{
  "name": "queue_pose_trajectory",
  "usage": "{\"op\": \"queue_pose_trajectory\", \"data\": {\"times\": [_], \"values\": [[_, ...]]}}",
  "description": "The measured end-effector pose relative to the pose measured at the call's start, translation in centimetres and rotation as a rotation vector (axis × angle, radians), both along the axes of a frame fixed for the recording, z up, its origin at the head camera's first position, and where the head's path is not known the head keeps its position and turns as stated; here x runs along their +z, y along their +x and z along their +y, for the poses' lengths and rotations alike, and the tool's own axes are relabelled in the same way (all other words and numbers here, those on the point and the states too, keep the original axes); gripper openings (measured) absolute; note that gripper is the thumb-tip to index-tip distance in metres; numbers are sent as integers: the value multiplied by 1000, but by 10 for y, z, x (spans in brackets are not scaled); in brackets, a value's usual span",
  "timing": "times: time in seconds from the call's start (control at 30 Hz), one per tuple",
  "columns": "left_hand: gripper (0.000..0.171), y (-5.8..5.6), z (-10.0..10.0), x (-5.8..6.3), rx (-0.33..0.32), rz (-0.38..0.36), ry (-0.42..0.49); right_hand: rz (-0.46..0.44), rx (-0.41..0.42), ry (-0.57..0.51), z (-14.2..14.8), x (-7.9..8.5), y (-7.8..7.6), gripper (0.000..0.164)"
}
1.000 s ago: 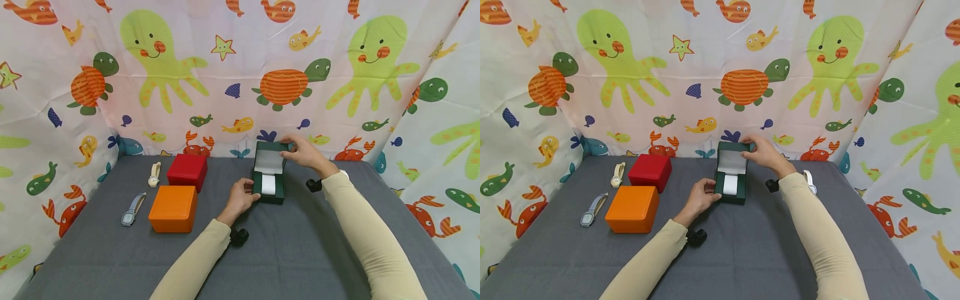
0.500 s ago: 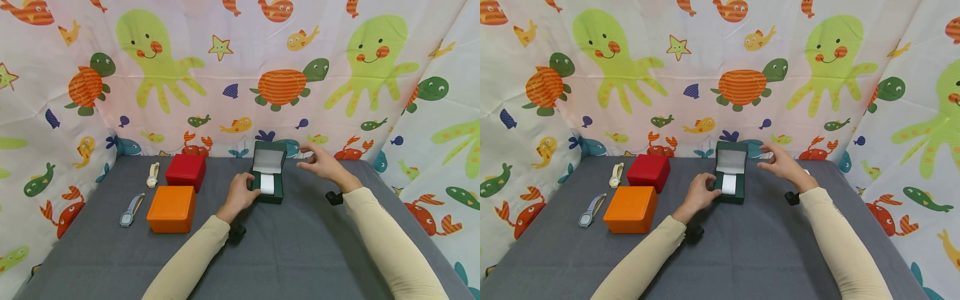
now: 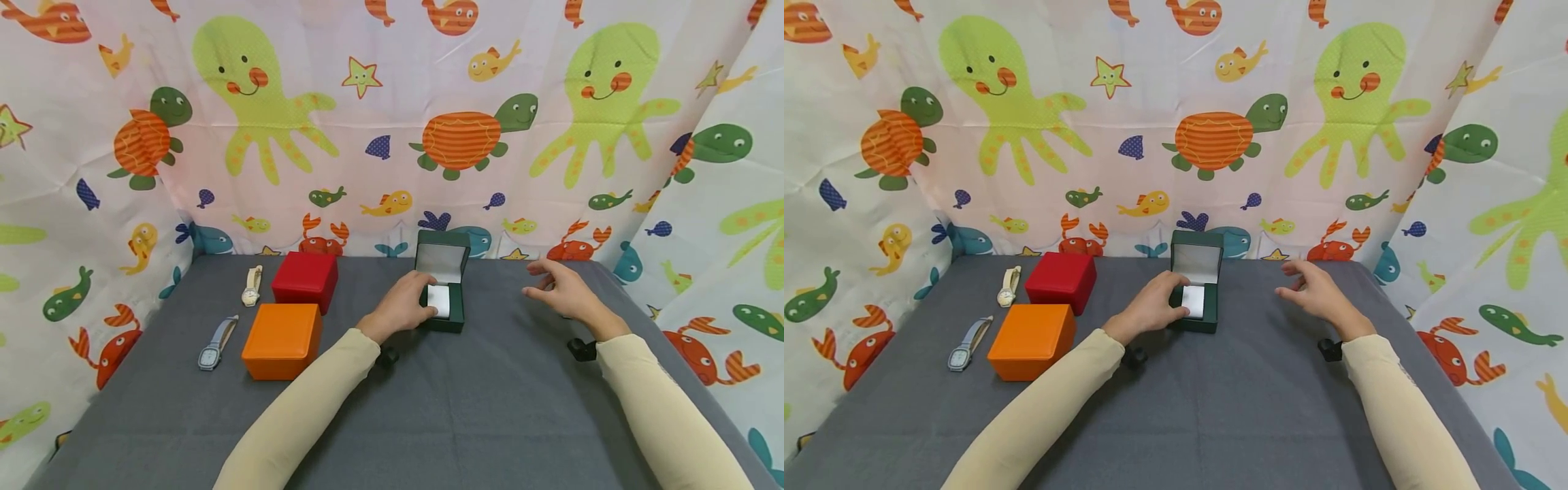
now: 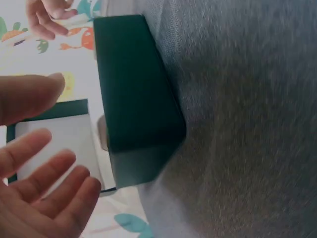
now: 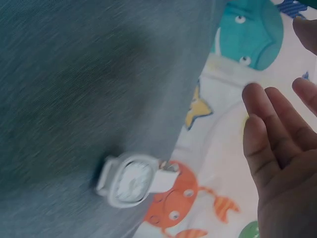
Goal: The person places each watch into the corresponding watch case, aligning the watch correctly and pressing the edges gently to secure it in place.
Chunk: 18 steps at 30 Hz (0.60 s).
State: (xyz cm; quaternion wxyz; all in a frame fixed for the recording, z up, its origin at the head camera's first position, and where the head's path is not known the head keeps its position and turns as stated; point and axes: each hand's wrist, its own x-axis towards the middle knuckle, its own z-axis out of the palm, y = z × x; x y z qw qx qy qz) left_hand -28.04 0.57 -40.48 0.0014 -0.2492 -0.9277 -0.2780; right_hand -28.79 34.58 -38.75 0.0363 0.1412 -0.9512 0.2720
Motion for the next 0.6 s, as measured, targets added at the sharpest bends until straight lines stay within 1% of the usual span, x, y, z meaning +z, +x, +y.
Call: {"op": "queue_pose_trajectory", "data": {"times": [0.1,0.23,0.37,0.6], "values": [[51,-6,0,-2,-39,18,-49,33,-1,12,9,-6,2,52],[51,-12,1,-4,-66,40,-111,52,-9,18,20,-12,4,55],[54,-16,3,-3,-76,32,-152,22,-41,38,30,-15,3,60],[57,-26,7,-11,-79,8,-202,-55,-48,39,39,-17,3,67]]}}
